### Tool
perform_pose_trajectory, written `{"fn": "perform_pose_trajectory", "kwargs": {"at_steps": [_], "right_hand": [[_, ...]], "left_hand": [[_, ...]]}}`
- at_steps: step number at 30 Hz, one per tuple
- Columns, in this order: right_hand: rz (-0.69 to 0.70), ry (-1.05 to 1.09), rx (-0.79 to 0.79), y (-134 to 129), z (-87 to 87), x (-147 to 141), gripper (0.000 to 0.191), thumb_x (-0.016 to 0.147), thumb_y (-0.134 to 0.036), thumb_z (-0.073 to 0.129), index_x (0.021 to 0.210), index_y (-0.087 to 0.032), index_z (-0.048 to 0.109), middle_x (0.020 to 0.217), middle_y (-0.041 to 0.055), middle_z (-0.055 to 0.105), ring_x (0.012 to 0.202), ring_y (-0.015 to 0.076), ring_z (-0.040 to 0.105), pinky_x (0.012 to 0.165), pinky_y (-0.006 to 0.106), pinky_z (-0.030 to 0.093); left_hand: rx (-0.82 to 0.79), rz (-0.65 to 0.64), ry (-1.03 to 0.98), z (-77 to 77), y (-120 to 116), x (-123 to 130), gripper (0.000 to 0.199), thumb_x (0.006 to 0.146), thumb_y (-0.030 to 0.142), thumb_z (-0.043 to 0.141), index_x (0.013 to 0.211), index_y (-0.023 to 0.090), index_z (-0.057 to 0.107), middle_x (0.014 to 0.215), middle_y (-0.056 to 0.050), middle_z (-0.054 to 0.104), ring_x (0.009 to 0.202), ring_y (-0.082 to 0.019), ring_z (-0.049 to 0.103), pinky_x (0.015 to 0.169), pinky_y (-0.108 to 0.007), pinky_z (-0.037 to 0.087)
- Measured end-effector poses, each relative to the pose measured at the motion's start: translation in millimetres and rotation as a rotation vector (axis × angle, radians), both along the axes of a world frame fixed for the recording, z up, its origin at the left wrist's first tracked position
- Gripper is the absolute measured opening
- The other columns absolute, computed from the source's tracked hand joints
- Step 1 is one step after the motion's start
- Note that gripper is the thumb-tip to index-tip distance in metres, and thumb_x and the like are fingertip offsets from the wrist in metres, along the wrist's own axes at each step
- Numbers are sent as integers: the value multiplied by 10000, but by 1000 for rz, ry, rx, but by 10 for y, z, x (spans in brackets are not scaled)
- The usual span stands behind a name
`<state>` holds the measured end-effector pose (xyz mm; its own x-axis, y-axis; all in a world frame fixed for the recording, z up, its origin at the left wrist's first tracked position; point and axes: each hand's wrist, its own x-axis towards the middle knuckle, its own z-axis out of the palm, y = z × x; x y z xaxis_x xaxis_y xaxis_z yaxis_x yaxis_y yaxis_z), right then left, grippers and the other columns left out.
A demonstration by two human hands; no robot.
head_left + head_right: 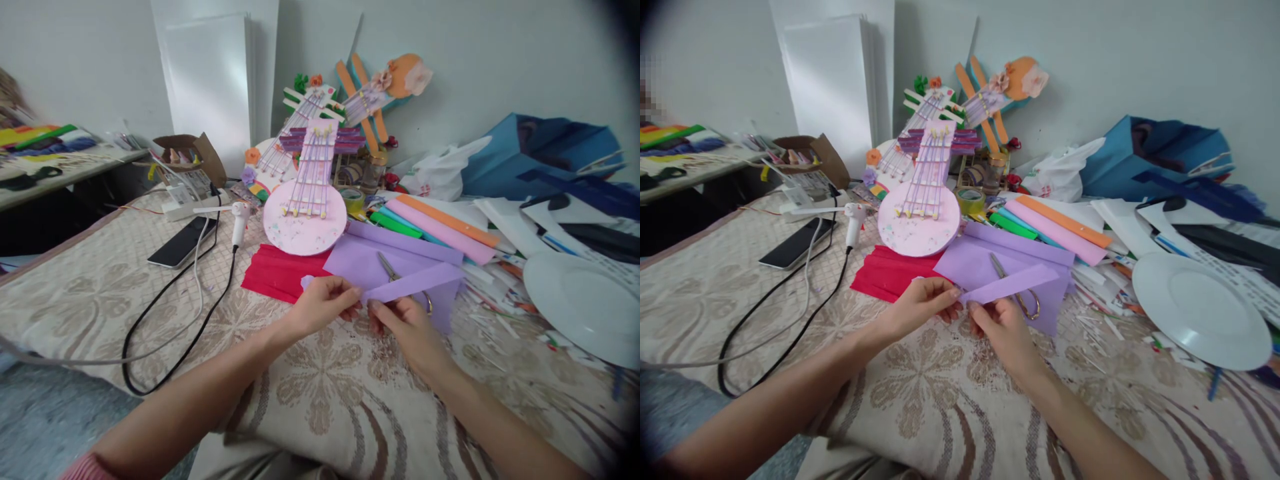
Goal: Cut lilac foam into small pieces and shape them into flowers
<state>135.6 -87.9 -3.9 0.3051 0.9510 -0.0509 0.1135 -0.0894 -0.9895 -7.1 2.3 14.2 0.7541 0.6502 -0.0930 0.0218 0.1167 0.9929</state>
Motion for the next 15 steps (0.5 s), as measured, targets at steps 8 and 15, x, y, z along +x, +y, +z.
{"fn": "perform_pose_trajectory", "kwargs": {"at_steps": [8, 15], "right_hand": [[9, -33, -45, -21, 31, -18, 225, 789, -364, 569, 704, -156, 573, 541, -12, 548, 502, 118, 485, 483, 243, 375], [7, 29, 7, -5, -18, -12, 232, 793, -373, 571, 697, -161, 581, 562, -3, 566, 524, 127, 500, 504, 252, 401]], "left_hand": [[-25, -22, 10, -53, -11, 13, 219, 698, 294, 655, 694, 101, 550, 580, 2, 569, 512, -71, 539, 512, -195, 447], [-47, -30, 9, -32, -7, 1, 221, 707, 299, 642, 669, 108, 536, 560, 5, 560, 500, -71, 529, 509, -201, 444]]}}
